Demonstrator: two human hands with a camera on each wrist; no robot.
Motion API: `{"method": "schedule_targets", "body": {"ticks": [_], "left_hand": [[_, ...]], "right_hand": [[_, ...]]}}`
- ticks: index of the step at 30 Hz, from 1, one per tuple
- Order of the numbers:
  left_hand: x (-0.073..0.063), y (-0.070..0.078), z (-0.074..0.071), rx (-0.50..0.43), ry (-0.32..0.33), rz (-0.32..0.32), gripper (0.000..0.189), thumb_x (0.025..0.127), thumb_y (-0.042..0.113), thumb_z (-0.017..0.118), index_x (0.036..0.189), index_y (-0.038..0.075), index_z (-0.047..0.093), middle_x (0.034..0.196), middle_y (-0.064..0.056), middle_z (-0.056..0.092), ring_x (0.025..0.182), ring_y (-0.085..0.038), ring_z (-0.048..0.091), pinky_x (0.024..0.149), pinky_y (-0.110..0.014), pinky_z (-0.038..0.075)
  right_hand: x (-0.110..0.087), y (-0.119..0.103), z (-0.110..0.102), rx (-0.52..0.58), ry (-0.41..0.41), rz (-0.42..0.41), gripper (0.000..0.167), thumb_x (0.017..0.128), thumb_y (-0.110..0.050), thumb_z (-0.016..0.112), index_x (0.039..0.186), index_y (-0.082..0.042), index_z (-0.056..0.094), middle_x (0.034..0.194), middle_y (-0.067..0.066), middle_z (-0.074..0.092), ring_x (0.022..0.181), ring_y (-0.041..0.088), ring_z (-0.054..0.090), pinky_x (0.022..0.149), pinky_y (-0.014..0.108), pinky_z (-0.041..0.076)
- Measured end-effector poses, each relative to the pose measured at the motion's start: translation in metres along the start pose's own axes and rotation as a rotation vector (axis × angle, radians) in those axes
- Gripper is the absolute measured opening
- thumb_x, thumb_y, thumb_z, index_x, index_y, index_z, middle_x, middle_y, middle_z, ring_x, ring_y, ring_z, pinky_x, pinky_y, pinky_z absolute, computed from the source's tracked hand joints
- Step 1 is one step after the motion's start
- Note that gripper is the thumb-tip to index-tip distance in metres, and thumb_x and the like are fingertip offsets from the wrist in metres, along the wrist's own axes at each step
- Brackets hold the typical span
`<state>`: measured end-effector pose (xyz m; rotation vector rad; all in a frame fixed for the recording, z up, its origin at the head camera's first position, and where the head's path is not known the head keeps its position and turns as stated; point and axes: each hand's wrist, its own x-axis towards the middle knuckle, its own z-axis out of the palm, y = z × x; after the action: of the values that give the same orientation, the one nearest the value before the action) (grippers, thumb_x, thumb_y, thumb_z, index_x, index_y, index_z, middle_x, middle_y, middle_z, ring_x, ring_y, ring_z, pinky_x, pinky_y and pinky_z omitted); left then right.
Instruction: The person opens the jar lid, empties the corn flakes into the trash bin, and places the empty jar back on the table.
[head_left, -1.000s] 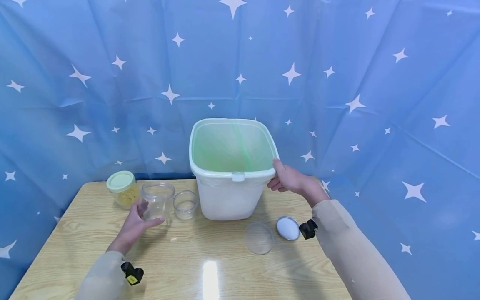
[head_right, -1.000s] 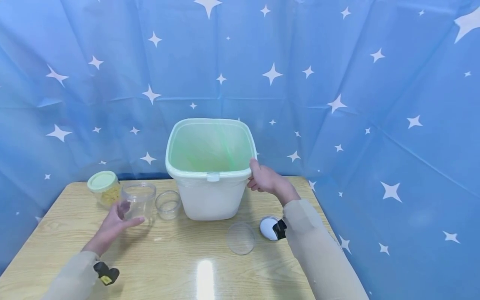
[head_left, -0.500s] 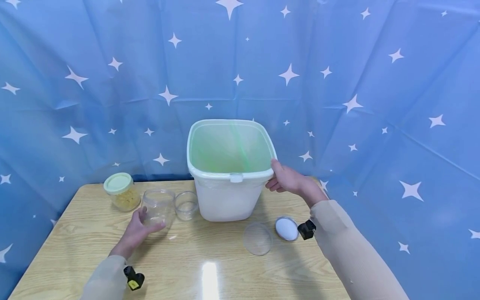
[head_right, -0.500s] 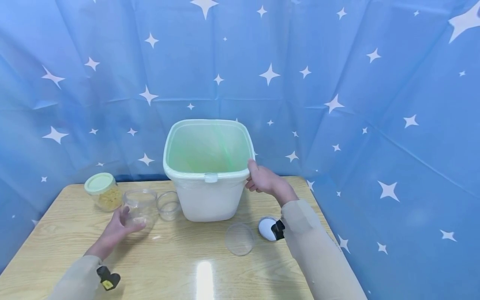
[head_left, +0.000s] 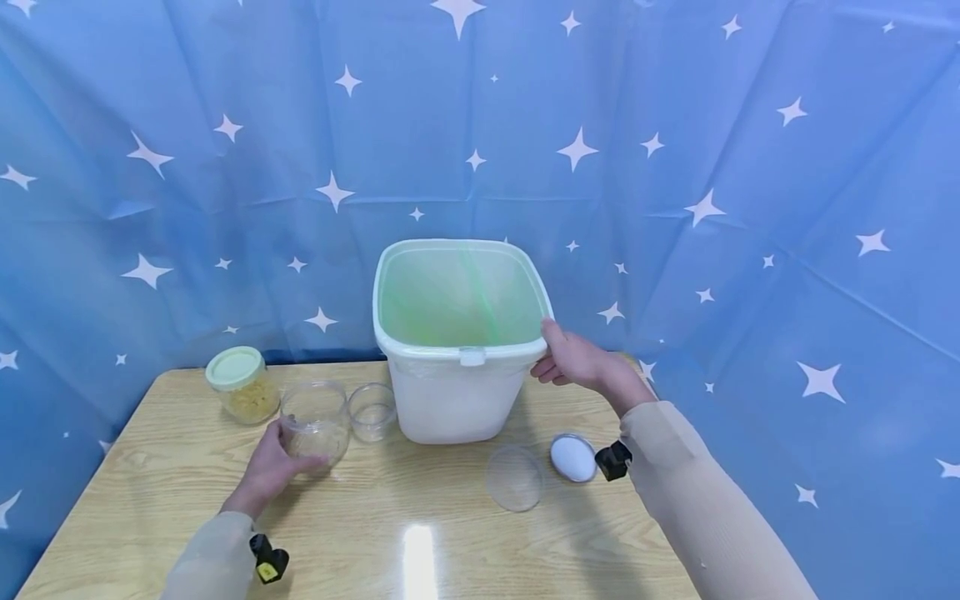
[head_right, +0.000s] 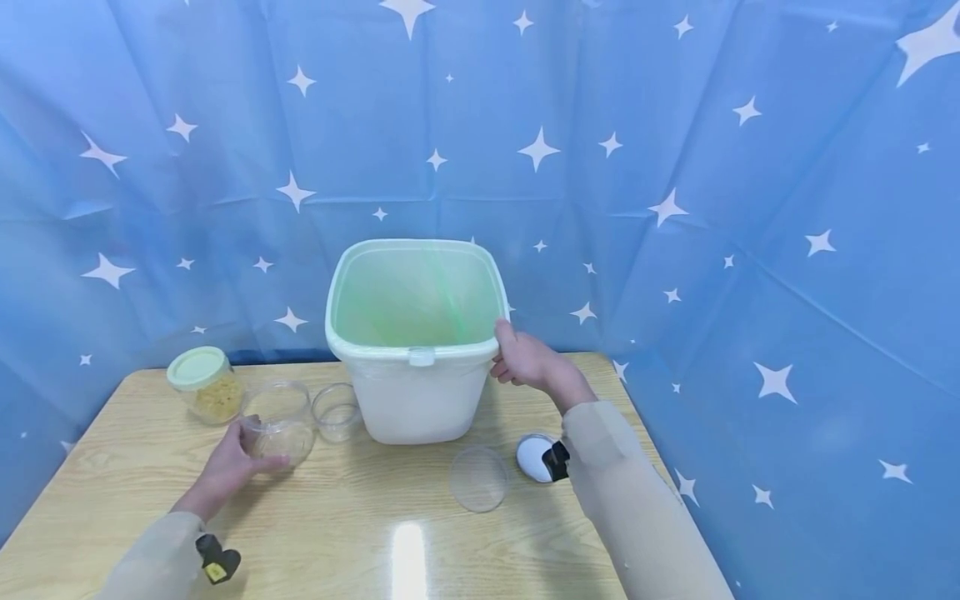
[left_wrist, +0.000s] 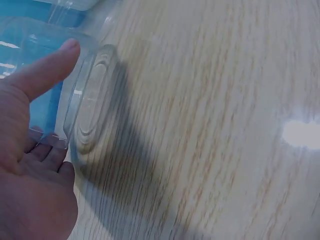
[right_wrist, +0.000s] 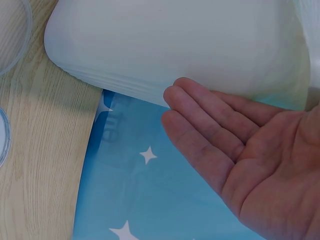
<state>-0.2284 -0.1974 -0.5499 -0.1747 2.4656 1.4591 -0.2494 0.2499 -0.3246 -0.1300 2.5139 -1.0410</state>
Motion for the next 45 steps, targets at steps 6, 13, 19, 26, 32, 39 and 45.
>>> {"method": "schedule_targets", "body": {"ticks": [6,13,19,26,32,39,45], "left_hand": [[0.0,-0.001,0.002,0.032,0.018,0.002,0.108,0.079,0.037,0.079,0.151,-0.004,0.01,0.16,-0.028,0.01,0.146,-0.049,0.012,0.117,-0.062,0.016],[0.001,-0.001,0.004,0.056,0.023,0.016,0.113,0.08,0.032,0.08,0.152,-0.005,0.002,0.16,-0.029,0.007,0.145,-0.05,0.012,0.117,-0.062,0.018],[0.0,0.003,0.003,0.084,0.013,0.023,0.117,0.08,0.028,0.08,0.152,-0.006,-0.006,0.158,-0.033,0.005,0.144,-0.052,0.01,0.117,-0.062,0.016],[0.002,0.002,-0.001,0.111,-0.019,0.031,0.115,0.08,0.023,0.079,0.152,-0.009,-0.005,0.156,-0.036,0.007,0.144,-0.054,0.009,0.117,-0.063,0.015],[0.001,0.002,-0.015,0.136,-0.043,0.026,0.107,0.076,0.013,0.078,0.151,-0.012,0.005,0.155,-0.037,0.012,0.143,-0.054,0.012,0.117,-0.063,0.016],[-0.007,-0.006,-0.045,0.215,0.066,-0.016,0.078,0.086,0.018,0.067,0.144,-0.014,0.026,0.146,-0.037,0.031,0.133,-0.053,0.032,0.108,-0.061,0.034],[-0.009,-0.01,-0.073,0.221,0.076,-0.09,0.085,0.092,0.032,0.06,0.146,-0.016,0.016,0.146,-0.041,0.025,0.132,-0.056,0.03,0.104,-0.062,0.037]], "right_hand": [[0.002,0.0,0.002,0.005,-0.006,-0.002,0.078,0.102,-0.049,-0.001,0.132,0.002,0.049,0.122,0.028,0.06,0.112,0.039,0.062,0.103,0.05,0.048],[0.003,0.001,0.004,0.016,-0.015,-0.008,0.077,0.102,-0.048,0.0,0.133,0.004,0.048,0.121,0.03,0.059,0.112,0.041,0.061,0.103,0.052,0.046],[0.002,0.0,0.003,0.011,-0.013,-0.008,0.078,0.102,-0.049,-0.001,0.133,0.004,0.047,0.122,0.03,0.06,0.112,0.04,0.061,0.103,0.051,0.047],[0.003,0.0,0.003,0.003,-0.003,-0.008,0.078,0.102,-0.048,0.0,0.131,0.004,0.049,0.121,0.029,0.06,0.112,0.04,0.062,0.102,0.05,0.048],[0.003,0.002,0.002,0.003,-0.004,-0.013,0.078,0.102,-0.049,-0.001,0.132,0.005,0.048,0.121,0.03,0.06,0.112,0.041,0.061,0.102,0.051,0.048],[0.001,0.0,0.002,0.006,-0.003,-0.008,0.078,0.102,-0.049,-0.001,0.132,0.003,0.048,0.121,0.029,0.06,0.113,0.041,0.061,0.102,0.05,0.048],[0.001,0.0,0.001,0.009,-0.009,-0.013,0.077,0.102,-0.047,-0.001,0.131,0.004,0.048,0.122,0.03,0.059,0.114,0.042,0.06,0.103,0.051,0.047]]}}
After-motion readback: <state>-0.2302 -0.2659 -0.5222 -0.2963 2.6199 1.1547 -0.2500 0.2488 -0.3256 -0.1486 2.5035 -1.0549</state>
